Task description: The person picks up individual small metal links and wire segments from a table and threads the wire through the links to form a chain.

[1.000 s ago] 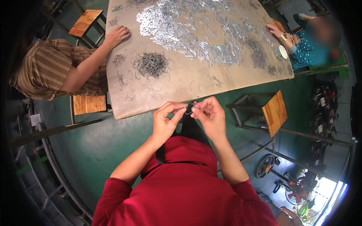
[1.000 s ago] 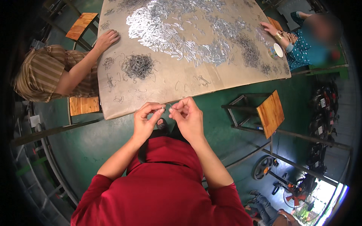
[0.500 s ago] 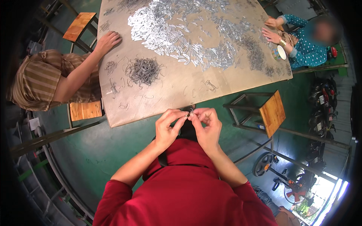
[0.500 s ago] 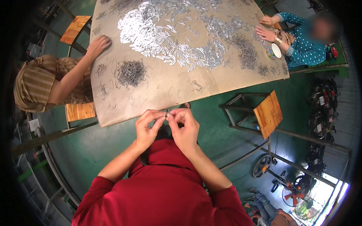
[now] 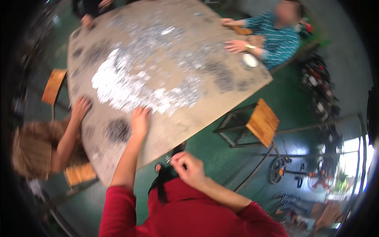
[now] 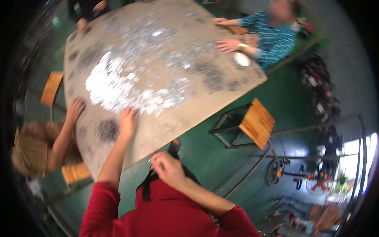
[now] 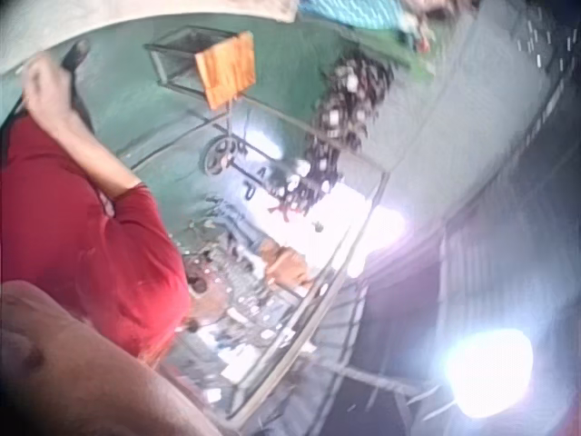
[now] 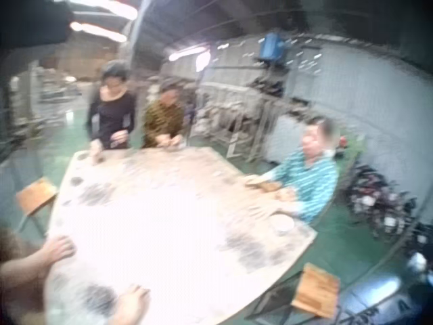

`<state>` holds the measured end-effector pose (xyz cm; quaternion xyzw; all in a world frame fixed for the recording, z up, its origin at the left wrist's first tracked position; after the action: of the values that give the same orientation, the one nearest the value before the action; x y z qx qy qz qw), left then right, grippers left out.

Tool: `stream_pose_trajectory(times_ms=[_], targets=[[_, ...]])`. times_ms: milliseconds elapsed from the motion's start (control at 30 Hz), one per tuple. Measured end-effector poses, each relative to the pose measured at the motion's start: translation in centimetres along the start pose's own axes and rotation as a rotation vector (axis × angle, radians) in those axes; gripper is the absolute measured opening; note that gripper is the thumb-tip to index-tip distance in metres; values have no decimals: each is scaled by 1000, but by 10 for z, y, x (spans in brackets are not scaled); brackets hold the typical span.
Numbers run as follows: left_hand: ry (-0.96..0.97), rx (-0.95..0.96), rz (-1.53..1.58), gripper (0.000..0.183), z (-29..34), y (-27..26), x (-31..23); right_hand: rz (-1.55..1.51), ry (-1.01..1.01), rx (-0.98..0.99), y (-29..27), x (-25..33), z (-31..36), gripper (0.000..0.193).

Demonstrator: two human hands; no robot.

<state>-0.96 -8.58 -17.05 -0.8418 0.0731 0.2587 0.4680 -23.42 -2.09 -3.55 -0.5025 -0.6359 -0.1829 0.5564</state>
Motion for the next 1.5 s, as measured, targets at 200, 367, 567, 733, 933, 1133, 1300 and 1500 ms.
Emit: stream_pose_trajectory(times_ms=[200,367,567,733,933,1133,1300,1500], targets=[[168,261,-241,16,-9,0,17,-43,18,19,5,-10,12,16],[-140,268,76,19,0,-45,-39,-58,88,-6,5,-4,22,18],[-413,222,928,11,77,-112,-102,-30,15,-58,16,1,29,20],[-467,190,933,10,106,-144,-129,-7,-5,-16,20,9,37,21],[-309,33,570,9,123,-164,-129,22,-49,8,32,21,45,20],[-439,28,698,14,137,-170,-128,42,-38,22,33,30,48,15],[-366,-61,693,11,146,-183,-130,38,-67,74,43,30,52,17],[-401,-143,687,13,166,-186,-121,-73,85,314,39,18,38,17]])
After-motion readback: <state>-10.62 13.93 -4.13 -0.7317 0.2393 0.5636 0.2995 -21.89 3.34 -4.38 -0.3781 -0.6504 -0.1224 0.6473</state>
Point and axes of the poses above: each hand's wrist, its own z-axis away from the middle knuckle, its own y-axis out of the palm, x = y × z, the point moved 1 cm from there along -z, towards the middle knuckle, and after that the axes turned 1 degree about -x, right-handed, at the moved point
